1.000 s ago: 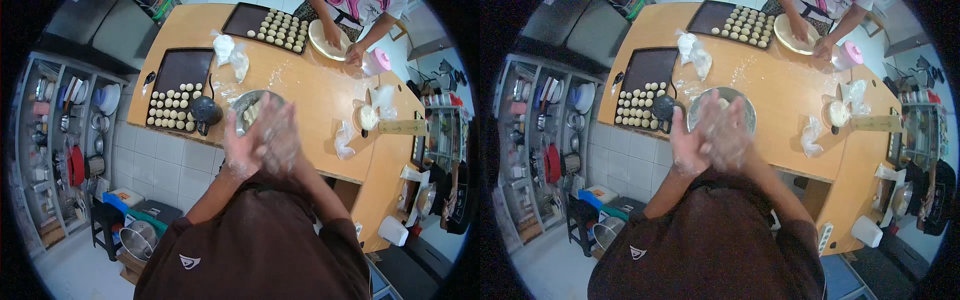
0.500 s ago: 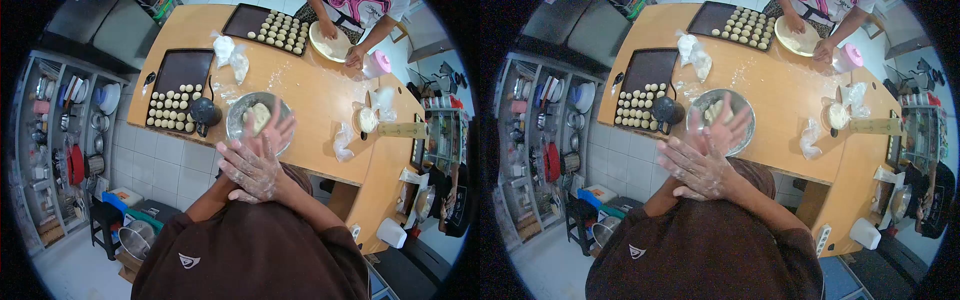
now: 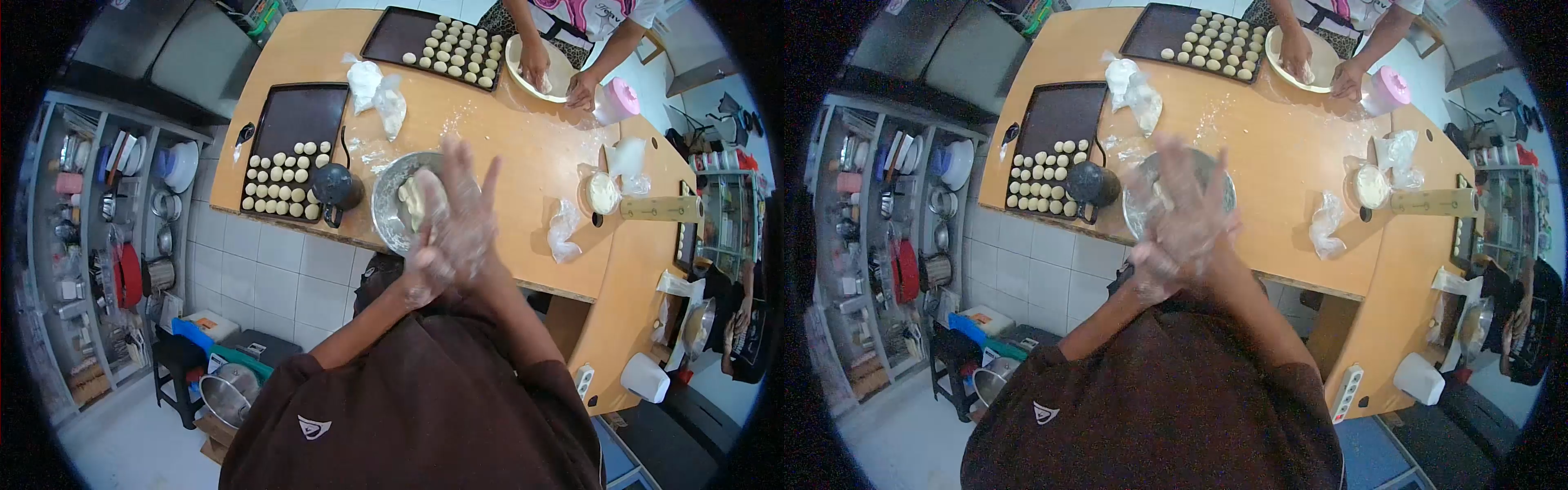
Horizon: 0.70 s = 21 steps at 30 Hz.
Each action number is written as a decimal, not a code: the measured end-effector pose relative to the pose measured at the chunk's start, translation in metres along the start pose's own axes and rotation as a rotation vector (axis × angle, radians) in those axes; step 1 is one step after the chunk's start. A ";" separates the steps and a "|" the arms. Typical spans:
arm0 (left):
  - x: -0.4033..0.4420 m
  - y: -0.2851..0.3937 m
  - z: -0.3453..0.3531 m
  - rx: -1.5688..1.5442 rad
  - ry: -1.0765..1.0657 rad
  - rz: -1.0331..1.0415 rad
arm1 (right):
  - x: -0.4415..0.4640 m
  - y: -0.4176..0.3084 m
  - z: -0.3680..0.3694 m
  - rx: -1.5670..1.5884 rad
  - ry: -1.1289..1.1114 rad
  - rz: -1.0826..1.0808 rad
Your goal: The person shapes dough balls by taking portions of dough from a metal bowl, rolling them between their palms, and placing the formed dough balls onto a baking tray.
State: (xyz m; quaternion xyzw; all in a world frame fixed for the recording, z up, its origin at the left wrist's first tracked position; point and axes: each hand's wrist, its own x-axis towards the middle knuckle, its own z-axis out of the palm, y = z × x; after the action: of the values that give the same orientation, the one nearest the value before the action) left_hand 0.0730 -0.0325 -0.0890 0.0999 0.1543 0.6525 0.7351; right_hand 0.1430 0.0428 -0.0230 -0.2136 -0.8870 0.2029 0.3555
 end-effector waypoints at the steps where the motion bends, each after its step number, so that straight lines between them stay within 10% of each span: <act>1: -0.003 0.019 0.013 0.066 0.109 -0.175 | -0.010 0.007 0.004 -0.049 -0.033 0.016; 5: 0.013 0.050 0.043 0.033 -0.046 0.049 | -0.040 -0.008 0.022 0.004 -0.185 -0.144; 8: 0.018 0.011 0.026 0.260 0.020 -0.200 | -0.026 -0.026 0.013 -0.134 -0.056 -0.234; 10: 0.015 -0.018 0.021 -0.057 -0.134 0.215 | -0.012 -0.012 0.007 -0.181 0.017 -0.140; 14: 0.009 0.048 0.041 0.102 0.021 -0.152 | -0.019 0.011 0.001 -0.003 -0.067 -0.033; 19: 0.036 0.005 0.039 0.126 -0.479 0.513 | -0.007 -0.027 0.002 -0.110 -0.037 -0.388; 21: 0.039 -0.018 0.036 0.025 -0.316 0.566 | 0.004 -0.004 -0.007 -0.167 0.024 -0.249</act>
State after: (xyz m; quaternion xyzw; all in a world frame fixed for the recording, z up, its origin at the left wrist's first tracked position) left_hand 0.1070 0.0055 -0.0654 0.2478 0.0126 0.8054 0.5383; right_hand 0.1444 0.0426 -0.0141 -0.1329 -0.9162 0.0804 0.3694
